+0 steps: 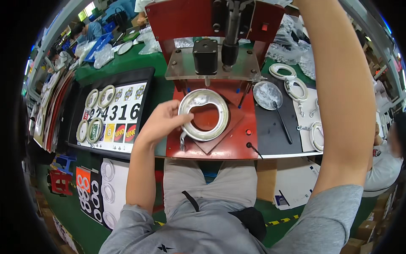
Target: Assembling circular electronic components by applying adhesive paste with a brush and using a mechanical press machine.
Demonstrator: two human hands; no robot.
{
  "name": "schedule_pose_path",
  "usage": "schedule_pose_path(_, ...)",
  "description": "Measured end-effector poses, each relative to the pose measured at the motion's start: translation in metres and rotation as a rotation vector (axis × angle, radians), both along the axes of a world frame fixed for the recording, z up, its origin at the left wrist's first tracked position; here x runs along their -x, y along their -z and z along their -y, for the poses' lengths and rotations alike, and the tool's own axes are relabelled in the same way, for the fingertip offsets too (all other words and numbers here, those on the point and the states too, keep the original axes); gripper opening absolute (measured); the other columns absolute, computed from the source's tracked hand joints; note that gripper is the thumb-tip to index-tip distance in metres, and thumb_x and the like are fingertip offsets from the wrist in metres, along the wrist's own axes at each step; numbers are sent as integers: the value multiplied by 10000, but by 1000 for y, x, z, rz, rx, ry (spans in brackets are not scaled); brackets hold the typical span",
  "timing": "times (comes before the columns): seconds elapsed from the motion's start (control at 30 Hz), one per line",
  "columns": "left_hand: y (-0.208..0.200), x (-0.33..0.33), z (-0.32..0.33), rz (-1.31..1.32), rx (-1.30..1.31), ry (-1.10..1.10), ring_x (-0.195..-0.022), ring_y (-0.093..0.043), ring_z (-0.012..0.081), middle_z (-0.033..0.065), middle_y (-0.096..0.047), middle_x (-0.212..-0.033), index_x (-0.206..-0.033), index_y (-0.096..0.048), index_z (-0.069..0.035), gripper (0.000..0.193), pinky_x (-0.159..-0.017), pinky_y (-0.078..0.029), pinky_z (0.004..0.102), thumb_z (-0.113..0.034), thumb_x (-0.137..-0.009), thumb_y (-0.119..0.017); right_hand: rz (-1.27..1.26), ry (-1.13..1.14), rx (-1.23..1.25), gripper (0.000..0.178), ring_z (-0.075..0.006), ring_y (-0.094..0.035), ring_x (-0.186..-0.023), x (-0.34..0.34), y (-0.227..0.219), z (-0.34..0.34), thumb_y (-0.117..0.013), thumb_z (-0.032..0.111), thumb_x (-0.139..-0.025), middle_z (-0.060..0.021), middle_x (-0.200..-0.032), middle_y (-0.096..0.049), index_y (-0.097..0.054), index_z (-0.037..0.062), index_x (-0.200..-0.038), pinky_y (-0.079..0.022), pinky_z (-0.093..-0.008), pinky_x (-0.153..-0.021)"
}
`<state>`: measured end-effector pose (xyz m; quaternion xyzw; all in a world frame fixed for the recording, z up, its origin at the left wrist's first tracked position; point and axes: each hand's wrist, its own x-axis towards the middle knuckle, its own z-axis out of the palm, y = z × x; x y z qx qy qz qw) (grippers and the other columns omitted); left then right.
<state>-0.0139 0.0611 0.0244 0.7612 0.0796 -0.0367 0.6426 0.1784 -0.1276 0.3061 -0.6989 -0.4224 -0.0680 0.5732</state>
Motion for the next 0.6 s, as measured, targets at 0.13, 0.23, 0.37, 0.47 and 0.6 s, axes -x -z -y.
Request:
schedule_pose_path(0.13,-1,43,16,169,377,138,-940,-663,78,21,-694,-1052,-1224,-641,18,324,-788,-550,245,4,-932,-781,7,-34,196,289,-108,-606,-735,-42,8,14,-636,323,-1049,-13,-801,-674,-739,53,-1028,-509,-293,-700)
schedule_pose_path(0.23,-11,77,30,250,320,134,-871,-654,63,16,-691,-986,-1185,-667,25,343,-745,-538,239,-12,-886,-829,135,337,208,345,-110,-605,-763,17,22,24,-648,359,-1039,-16,-859,-699,-747,38,-1117,-509,-294,-735)
schedule_pose_path(0.37,-11,100,35,434,6,172,-686,-592,76,47,-693,-942,-1099,-733,8,376,-598,-472,235,-97,-785,-911,1171,787,271,228,-119,-572,-709,56,73,91,-631,139,-1044,-49,-855,-658,-737,-8,-1182,-465,-241,-645)
schedule_pose_path(0.47,-4,107,37,507,-26,190,-694,-595,84,56,-695,-947,-1123,-730,14,401,-607,-484,238,-91,-784,-918,453,385,6,172,-93,-563,-679,110,159,111,-655,6,-999,-40,-859,-651,-732,-48,-1143,-433,-215,-607)
schedule_pose_path(0.6,23,98,61,403,281,223,-894,-666,125,92,-709,-1074,-1182,-694,39,442,-765,-538,275,-62,-812,-914,-318,-26,344,418,-113,-602,-810,152,236,160,-643,149,-1028,-48,-987,-650,-580,-17,-1406,-512,-275,-750)
